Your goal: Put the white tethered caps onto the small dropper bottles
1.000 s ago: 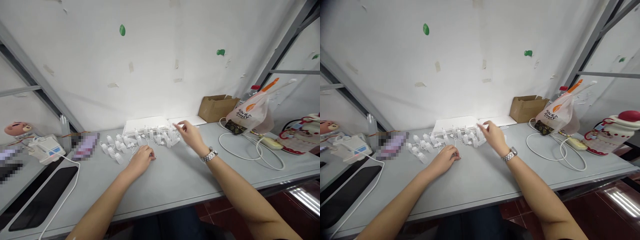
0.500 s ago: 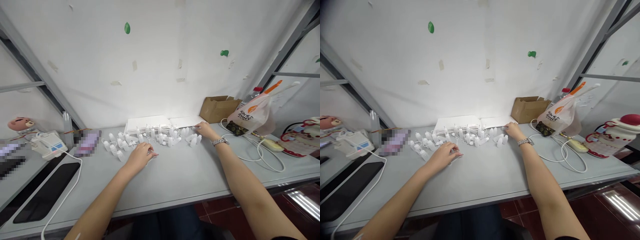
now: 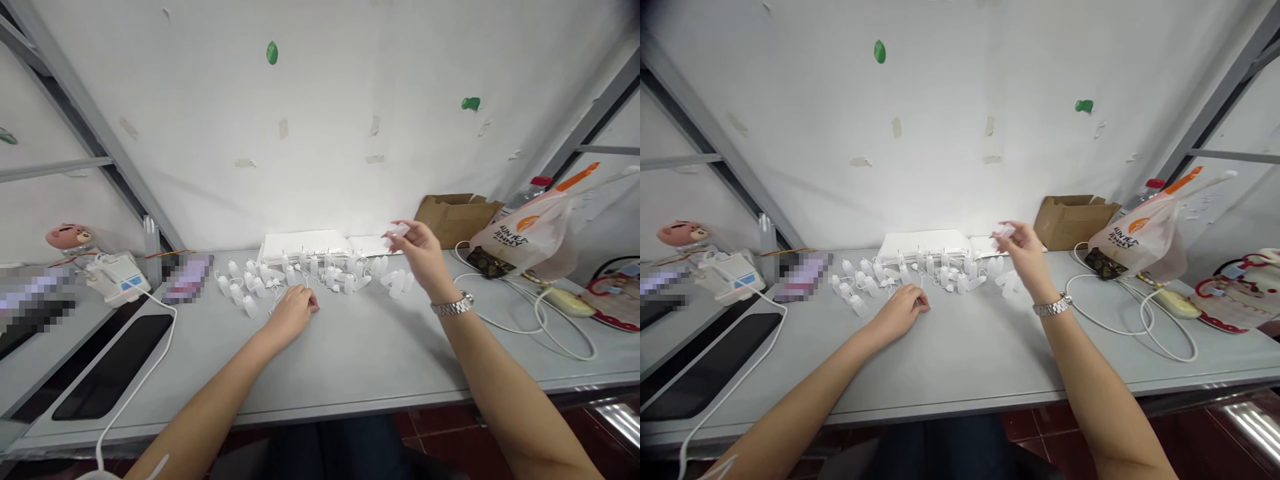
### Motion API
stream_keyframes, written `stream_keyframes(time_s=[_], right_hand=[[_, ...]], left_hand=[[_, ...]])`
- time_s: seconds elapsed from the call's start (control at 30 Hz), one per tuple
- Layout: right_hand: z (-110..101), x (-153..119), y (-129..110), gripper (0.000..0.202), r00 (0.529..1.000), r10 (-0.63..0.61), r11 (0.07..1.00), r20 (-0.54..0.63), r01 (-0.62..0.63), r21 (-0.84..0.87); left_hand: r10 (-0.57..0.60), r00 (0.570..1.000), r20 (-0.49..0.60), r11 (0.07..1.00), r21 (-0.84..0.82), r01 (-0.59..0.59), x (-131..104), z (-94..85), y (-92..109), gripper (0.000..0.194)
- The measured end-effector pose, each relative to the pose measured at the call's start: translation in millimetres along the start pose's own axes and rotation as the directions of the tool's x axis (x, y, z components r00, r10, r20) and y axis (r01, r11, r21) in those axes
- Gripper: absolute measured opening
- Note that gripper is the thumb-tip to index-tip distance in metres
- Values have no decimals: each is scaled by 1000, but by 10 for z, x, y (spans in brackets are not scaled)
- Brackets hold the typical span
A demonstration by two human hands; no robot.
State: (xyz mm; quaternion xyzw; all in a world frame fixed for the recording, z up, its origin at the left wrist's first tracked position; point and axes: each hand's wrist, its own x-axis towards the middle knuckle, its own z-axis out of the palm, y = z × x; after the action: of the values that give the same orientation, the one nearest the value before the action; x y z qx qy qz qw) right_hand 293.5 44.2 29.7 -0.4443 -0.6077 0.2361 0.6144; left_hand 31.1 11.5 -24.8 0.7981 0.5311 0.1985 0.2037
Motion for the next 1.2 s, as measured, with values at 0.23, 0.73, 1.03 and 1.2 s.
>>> stream_keyframes(time_s=[0.23,0.73,1.03,1.2], right_hand=[[583,-480,-228,19,849,151,956,506,-255,143],[680,-594,-216,24,918,213,977,334,-198,-78],[711,-615,-191,27,870,240,942,430,-315,112],[698,-666,-231,26,824,167,963,542,-255,90]], left_hand=[[-107,994,-21,993,-43,106,-2,-304,-64,11],[-157,968,195,987,6,159,-72,-246,-200,9],[-245,968,-49,901,-381,208,41,-195,-50,19],[-242,961,130,661,-703,262,46,-225,4,24]])
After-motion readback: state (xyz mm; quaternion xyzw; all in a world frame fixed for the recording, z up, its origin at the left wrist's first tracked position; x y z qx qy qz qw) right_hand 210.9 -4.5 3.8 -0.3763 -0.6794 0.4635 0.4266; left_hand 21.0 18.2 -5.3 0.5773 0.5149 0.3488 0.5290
